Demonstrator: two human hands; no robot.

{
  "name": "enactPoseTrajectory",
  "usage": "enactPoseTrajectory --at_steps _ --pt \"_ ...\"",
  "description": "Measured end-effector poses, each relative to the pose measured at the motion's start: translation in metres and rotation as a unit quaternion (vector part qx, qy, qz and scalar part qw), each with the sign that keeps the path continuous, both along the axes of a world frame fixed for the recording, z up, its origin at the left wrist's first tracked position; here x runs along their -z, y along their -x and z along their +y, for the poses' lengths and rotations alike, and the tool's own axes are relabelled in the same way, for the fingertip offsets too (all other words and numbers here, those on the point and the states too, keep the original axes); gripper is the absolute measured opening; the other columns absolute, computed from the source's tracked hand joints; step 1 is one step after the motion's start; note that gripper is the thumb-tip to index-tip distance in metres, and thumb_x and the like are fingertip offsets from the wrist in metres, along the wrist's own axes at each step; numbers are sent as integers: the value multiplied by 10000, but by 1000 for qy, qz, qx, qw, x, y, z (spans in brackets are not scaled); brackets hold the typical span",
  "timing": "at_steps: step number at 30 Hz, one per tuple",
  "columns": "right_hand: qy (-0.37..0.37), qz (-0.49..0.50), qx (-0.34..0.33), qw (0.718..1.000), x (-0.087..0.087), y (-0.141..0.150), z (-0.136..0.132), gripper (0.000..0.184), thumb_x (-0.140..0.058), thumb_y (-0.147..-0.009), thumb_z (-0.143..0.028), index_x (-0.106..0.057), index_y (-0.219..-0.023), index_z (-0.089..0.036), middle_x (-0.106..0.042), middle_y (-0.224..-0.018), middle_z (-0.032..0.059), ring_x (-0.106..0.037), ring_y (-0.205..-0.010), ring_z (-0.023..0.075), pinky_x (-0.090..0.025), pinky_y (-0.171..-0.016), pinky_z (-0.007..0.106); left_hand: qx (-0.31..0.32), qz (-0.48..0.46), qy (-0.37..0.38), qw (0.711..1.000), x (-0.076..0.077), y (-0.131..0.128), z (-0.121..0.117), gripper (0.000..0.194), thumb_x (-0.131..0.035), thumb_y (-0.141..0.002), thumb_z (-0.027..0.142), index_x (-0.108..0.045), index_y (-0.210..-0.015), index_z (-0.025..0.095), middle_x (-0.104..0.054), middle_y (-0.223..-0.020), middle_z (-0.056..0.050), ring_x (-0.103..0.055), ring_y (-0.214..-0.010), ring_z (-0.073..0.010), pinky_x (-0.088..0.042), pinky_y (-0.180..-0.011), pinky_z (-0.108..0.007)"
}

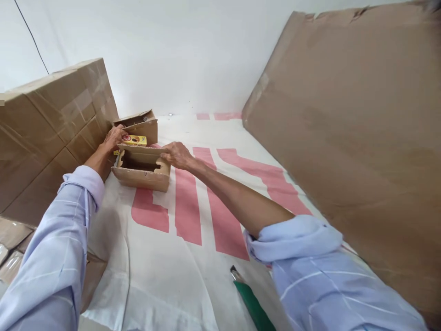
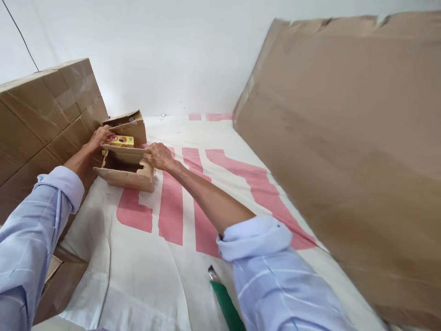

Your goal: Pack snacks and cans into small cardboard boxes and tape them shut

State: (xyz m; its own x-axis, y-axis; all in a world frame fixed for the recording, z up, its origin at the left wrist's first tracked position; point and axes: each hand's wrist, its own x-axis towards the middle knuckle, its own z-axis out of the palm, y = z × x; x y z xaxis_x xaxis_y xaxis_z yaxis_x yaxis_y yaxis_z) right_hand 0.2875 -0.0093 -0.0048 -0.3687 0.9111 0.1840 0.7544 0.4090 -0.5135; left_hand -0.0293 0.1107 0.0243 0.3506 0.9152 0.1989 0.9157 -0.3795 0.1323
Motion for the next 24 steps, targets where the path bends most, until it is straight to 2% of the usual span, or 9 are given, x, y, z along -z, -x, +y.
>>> enactPoseTrajectory --at_steps 5,8,12,14,16,20,24 --pt "-19 -23 49 998 2 22 37 271 -574 -971 -201 -836 -1027 -162 -800 -980 110 -655 -861 222 -445 -748 295 5 1 7 1000 1 7 20 511 -747 -737 429 -820 -1167 164 -673 -1368 -151 -627 -1213 -341 -492 -1067 -406" --pt "-16 -11 66 998 -1 29 52 282 -569 -964 -180 -837 -1048 -160 -815 -1013 116 -655 -851 221 -459 -749 298 15 1 29 999 -6 13 25 513 -710 -731 376 -829 -1161 123 -727 -1250 -151 -646 -1144 -322 -510 -1046 -408" --pt "-14 -29 18 999 3 34 53 246 -593 -977 -216 -821 -1045 -152 -805 -1016 109 -655 -883 223 -451 -757 291 34 -2 85 996 -21 23 17 512 -735 -685 343 -846 -1140 136 -777 -1001 -64 -679 -952 -260 -549 -889 -347" --pt "-21 -43 -14 999 8 34 47 234 -593 -992 -240 -811 -1021 -159 -794 -999 98 -651 -879 221 -447 -754 288 41 -18 118 992 -24 24 9 532 -760 -682 346 -843 -1170 152 -783 -953 -41 -686 -888 -242 -547 -816 -325" --pt "-29 -55 -17 998 13 35 43 229 -594 -999 -258 -806 -1015 -171 -786 -1000 99 -654 -888 227 -449 -760 292 45 -27 138 989 -24 20 1 492 -759 -703 322 -847 -1159 159 -790 -932 -37 -693 -871 -236 -543 -787 -317" --pt "-24 -77 25 996 17 41 49 232 -590 -999 -242 -805 -1065 -186 -792 -1030 121 -681 -933 257 -467 -776 310 44 -18 106 993 -24 3 -6 342 -769 -759 257 -852 -1070 143 -793 -997 -63 -688 -996 -242 -540 -937 -352" --pt "-40 -70 74 994 13 49 66 234 -586 -1010 -252 -801 -1077 -190 -798 -1095 149 -710 -990 292 -500 -808 351 41 -29 56 997 -46 -8 -16 331 -813 -840 356 -830 -1068 116 -740 -1170 -111 -597 -1297 -315 -470 -1133 -424"
